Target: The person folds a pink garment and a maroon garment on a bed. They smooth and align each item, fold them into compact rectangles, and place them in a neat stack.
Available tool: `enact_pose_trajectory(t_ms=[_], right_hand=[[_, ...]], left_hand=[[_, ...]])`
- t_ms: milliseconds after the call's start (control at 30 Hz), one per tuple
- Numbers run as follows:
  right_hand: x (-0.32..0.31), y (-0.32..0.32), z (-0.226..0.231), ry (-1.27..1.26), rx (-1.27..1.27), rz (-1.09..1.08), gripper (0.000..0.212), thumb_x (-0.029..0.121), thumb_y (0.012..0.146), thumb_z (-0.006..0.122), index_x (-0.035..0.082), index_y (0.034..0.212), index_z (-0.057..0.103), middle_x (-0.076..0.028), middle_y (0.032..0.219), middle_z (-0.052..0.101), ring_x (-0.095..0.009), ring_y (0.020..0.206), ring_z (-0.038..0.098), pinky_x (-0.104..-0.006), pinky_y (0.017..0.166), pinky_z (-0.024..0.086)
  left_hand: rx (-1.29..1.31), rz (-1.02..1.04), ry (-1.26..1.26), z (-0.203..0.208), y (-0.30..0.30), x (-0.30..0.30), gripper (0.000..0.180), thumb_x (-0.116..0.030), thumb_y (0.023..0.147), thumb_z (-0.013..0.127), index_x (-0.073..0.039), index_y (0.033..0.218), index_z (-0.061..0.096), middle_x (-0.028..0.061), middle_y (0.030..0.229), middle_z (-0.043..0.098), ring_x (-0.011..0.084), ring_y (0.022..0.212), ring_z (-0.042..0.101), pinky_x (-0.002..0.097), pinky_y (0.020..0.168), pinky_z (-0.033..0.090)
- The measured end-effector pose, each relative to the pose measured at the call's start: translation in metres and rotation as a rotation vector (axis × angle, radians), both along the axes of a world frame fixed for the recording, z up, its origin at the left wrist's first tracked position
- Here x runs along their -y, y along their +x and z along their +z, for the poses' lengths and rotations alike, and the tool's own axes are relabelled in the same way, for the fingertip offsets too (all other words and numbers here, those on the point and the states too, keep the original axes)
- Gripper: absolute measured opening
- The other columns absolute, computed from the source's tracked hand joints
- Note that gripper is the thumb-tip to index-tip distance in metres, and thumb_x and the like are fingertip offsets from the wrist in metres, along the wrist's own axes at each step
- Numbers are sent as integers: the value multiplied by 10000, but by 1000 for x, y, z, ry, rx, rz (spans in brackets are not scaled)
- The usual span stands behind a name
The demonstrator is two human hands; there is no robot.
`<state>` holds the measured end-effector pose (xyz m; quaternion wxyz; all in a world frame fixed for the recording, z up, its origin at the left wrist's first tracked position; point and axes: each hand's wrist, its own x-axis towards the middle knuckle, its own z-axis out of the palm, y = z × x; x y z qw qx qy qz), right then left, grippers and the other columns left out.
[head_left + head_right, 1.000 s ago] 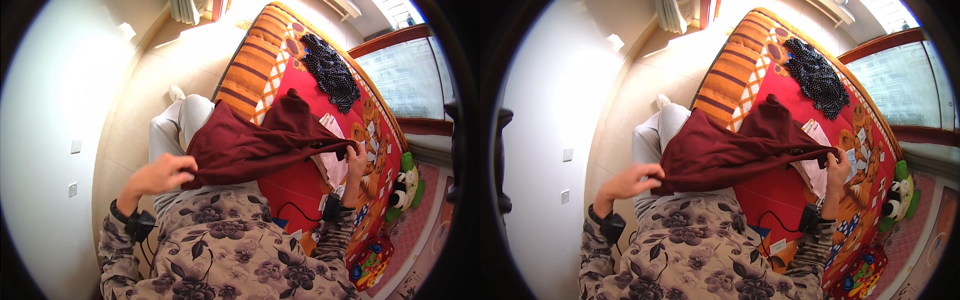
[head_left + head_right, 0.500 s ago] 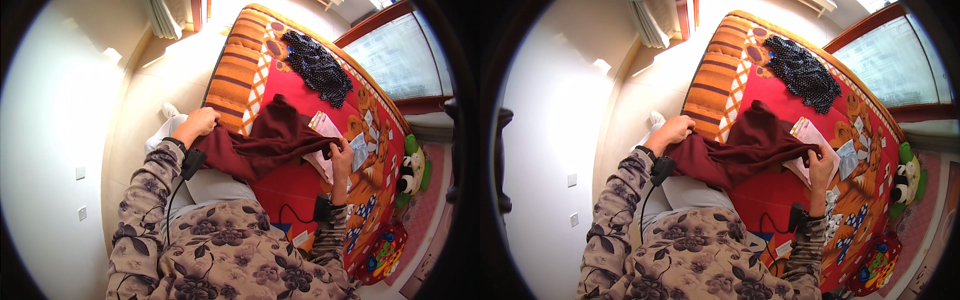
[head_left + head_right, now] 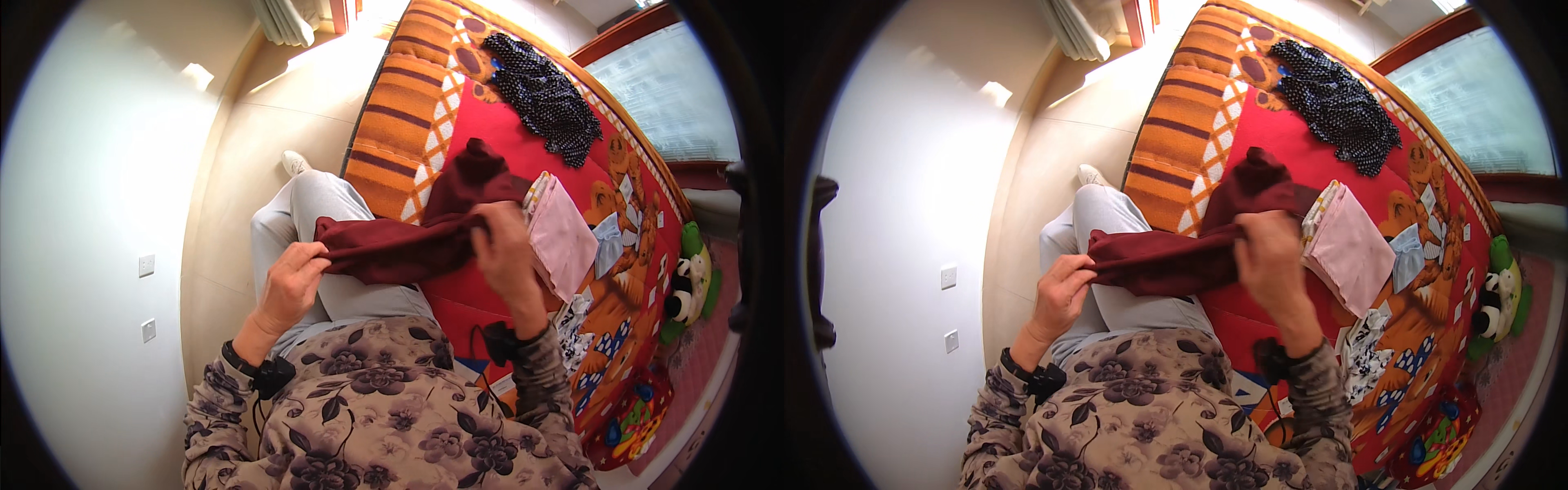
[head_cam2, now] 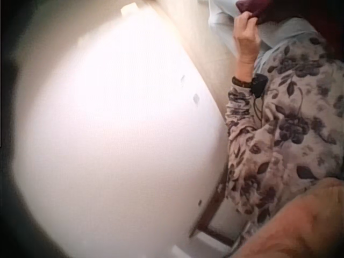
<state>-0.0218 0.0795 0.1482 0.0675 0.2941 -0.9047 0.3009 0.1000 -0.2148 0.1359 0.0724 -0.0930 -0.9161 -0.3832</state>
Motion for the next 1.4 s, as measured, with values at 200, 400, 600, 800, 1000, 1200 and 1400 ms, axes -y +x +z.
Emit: enact_pose_trajectory(t_ms=[200, 400, 600, 800, 1000, 1200, 1400], right_hand=[[84, 28, -33, -95, 379, 321, 176, 67, 839, 563, 94, 1012, 584, -108, 815, 592, -293, 725, 584, -377, 621, 461], [96, 32, -39, -179, 455, 245, 128, 177, 801, 659, 72, 858, 613, -102, 760, 637, -289, 677, 622, -361, 587, 475], [107, 38, -40, -284, 501, 123, 185, 207, 746, 721, 77, 827, 616, -95, 718, 631, -272, 638, 626, -344, 563, 480], [113, 41, -34, -304, 472, 130, 209, 152, 734, 724, 88, 904, 622, -102, 757, 647, -275, 665, 640, -326, 581, 495], [118, 40, -37, -296, 413, 172, 222, 139, 721, 718, 78, 912, 624, -114, 769, 653, -282, 708, 651, -319, 605, 504], [118, 36, -42, -429, 577, 129, 148, 88, 735, 683, 65, 869, 624, -103, 736, 646, -253, 675, 652, -299, 606, 498], [118, 38, -39, -389, 588, 90, 133, 83, 738, 681, 57, 846, 609, -99, 732, 646, -231, 679, 658, -291, 611, 499]], left_hand=[[-93, 34, -18, -8, 18, -4, 163, 95, 687, 615, 44, 841, 598, 127, 958, 587, 291, 875, 594, 349, 740, 501], [-84, 29, 26, -14, 18, -5, 176, 87, 689, 620, 41, 859, 607, 136, 1058, 564, 298, 944, 591, 354, 791, 498], [1, 27, 195, -16, 16, -6, 212, 113, 683, 605, 24, 874, 633, 146, 1145, 538, 292, 1005, 588, 343, 851, 492], [65, 18, 269, -10, 15, -10, 178, 81, 707, 605, 26, 875, 630, 140, 1177, 525, 291, 1040, 577, 342, 867, 479], [42, -15, 254, -7, 11, -13, 166, 77, 713, 610, 29, 871, 625, 138, 1183, 515, 283, 1006, 579, 340, 867, 478], [-24, 35, 179, 0, 6, -14, 192, 71, 674, 645, 4, 854, 635, 127, 1120, 531, 274, 966, 566, 336, 834, 468], [-157, 86, 22, 7, -5, -14, 208, 13, 630, 702, -52, 815, 633, 39, 789, 539, 239, 796, 524, 355, 693, 424]])
